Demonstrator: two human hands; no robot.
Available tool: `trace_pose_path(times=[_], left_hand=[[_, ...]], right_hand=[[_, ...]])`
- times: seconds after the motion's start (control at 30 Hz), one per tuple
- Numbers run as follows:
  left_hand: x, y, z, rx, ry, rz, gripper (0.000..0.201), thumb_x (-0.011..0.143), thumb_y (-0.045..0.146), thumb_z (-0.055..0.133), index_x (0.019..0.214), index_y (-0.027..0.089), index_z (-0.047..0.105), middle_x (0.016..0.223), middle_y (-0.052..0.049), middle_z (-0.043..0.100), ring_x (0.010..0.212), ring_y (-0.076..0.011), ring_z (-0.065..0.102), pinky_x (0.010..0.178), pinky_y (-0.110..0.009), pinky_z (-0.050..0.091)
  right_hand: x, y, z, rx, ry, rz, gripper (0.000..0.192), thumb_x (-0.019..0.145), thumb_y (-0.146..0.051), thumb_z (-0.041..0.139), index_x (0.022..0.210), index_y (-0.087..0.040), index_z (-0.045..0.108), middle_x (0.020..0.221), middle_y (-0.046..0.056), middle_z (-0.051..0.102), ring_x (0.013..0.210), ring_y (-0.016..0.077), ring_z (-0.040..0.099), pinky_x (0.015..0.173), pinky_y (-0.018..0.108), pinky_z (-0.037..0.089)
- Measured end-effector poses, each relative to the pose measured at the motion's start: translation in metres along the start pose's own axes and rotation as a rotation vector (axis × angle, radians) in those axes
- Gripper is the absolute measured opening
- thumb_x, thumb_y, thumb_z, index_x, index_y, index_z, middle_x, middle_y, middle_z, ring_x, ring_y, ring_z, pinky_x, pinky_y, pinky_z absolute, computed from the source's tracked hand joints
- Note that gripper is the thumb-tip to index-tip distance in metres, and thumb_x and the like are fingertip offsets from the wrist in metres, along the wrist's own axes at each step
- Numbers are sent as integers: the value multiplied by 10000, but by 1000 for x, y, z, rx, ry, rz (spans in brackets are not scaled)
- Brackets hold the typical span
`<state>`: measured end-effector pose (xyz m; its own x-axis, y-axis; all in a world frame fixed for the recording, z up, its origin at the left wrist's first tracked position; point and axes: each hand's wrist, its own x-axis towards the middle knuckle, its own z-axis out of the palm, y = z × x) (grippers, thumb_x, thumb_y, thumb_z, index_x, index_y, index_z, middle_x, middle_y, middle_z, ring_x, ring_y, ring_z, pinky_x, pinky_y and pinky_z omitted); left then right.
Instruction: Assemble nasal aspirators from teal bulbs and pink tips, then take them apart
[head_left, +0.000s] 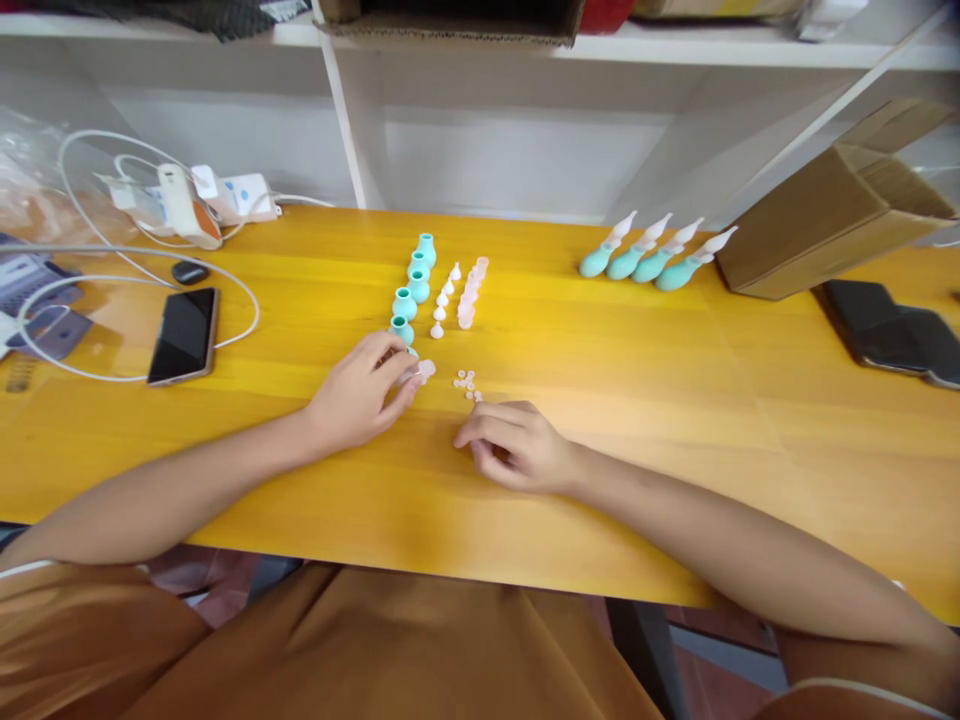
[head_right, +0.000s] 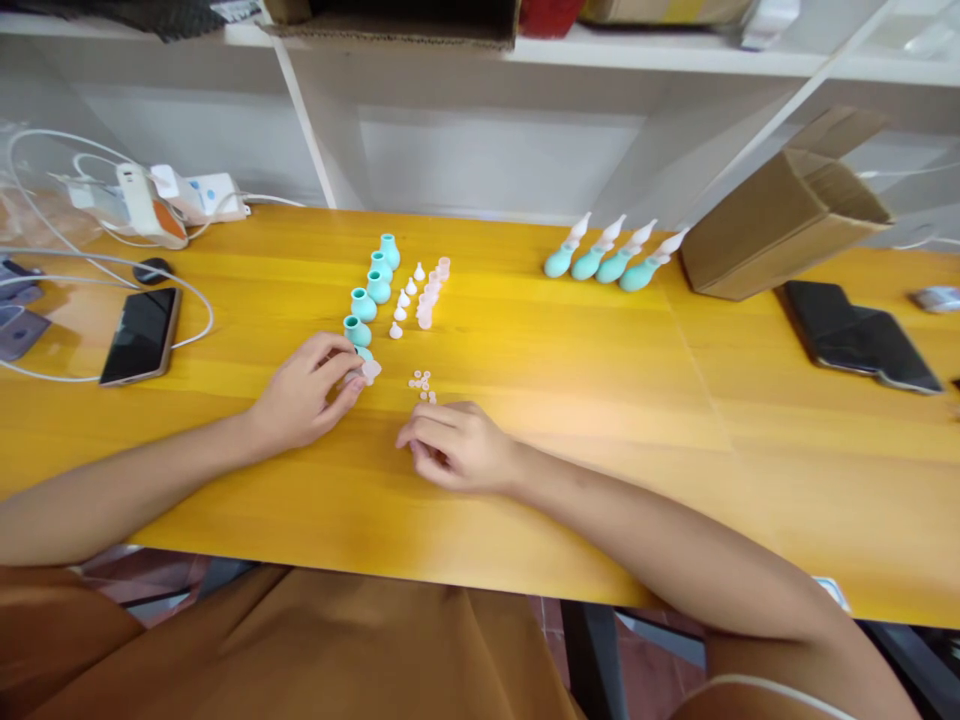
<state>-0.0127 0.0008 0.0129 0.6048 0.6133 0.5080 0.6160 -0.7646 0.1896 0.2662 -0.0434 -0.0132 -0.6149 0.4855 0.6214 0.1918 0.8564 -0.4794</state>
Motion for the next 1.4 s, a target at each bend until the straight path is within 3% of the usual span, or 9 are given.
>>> trace_pose_path(times=[0.33, 0.5, 0.63, 0.77, 0.97, 1.07, 1.17, 1.3, 1.4], left_hand=[[-4, -2, -5, -94, 140, 140, 145, 1022, 204, 634, 1155, 172, 680, 1083, -113, 671, 997, -242, 656, 887, -382, 596], [-9, 6, -8, -307, 183, 375, 228, 1099, 348, 568, 1253, 209, 663, 1086, -107, 665, 955, -216, 685, 862, -369, 640], [-9, 15, -7, -457, 128, 461, 241, 1112, 392, 598, 1256, 208, 660, 1038, -105, 700, 957, -214, 728, 862, -354, 665], [-7, 20, -4, -519, 102, 492, 234, 1090, 362, 656, 1257, 199, 668, 992, -103, 731, 951, -219, 747, 867, -344, 673], [-11, 20, -2, -518, 136, 421, 248, 1092, 381, 658, 1257, 197, 680, 1076, -127, 752, 998, -212, 761, 896, -337, 676], [-11, 19, -3, -519, 137, 288, 225, 1114, 401, 612, 1194, 206, 692, 1059, -105, 758, 963, -186, 753, 844, -299, 655], [-8, 18, -1, -591, 75, 121, 179, 1099, 372, 635, 1100, 205, 700, 917, -50, 744, 798, -150, 697, 737, -268, 605], [-2, 18, 5, -660, -44, -7, 157, 1069, 341, 687, 1047, 197, 745, 880, -34, 753, 746, -132, 676, 696, -248, 569], [-2, 18, 7, -693, -64, -41, 190, 1068, 370, 693, 1099, 197, 766, 906, -38, 766, 762, -129, 695, 700, -236, 571]], right_hand=[[1, 0, -1, 22, 13, 7, 228, 989, -51, 568, 1092, -227, 671, 876, 23, 724, 655, 127, 602, 612, 267, 499], [0, -1, 3, 199, 57, 179, 264, 1009, -91, 626, 1208, -257, 574, 948, 16, 647, 680, 121, 605, 580, 249, 548], [-4, -2, 13, 430, 159, 232, 548, 946, -185, 820, 1293, -319, 417, 1221, 75, 525, 891, 159, 649, 503, 213, 599], [-4, -4, 16, 387, 214, 235, 652, 949, -218, 848, 1400, -350, 397, 1306, 107, 476, 1101, 232, 631, 579, 269, 671], [2, -3, 6, 204, 144, 222, 460, 1028, -254, 773, 1436, -315, 569, 1330, 125, 573, 1227, 279, 647, 866, 409, 700], [2, -1, 5, 241, 242, 299, 405, 1040, -263, 736, 1405, -297, 564, 1294, 117, 562, 1133, 253, 652, 847, 393, 665], [1, 5, 2, 263, 316, 278, 357, 1028, -262, 684, 1353, -273, 537, 1251, 116, 535, 1064, 244, 625, 835, 400, 627], [1, 14, -7, 161, 209, 155, 398, 917, -240, 715, 1262, -268, 518, 1148, 101, 548, 1023, 267, 591, 815, 423, 583], [2, 20, -9, 107, 179, 114, 460, 825, -166, 741, 1185, -273, 474, 1105, 80, 534, 988, 258, 575, 816, 416, 563]])
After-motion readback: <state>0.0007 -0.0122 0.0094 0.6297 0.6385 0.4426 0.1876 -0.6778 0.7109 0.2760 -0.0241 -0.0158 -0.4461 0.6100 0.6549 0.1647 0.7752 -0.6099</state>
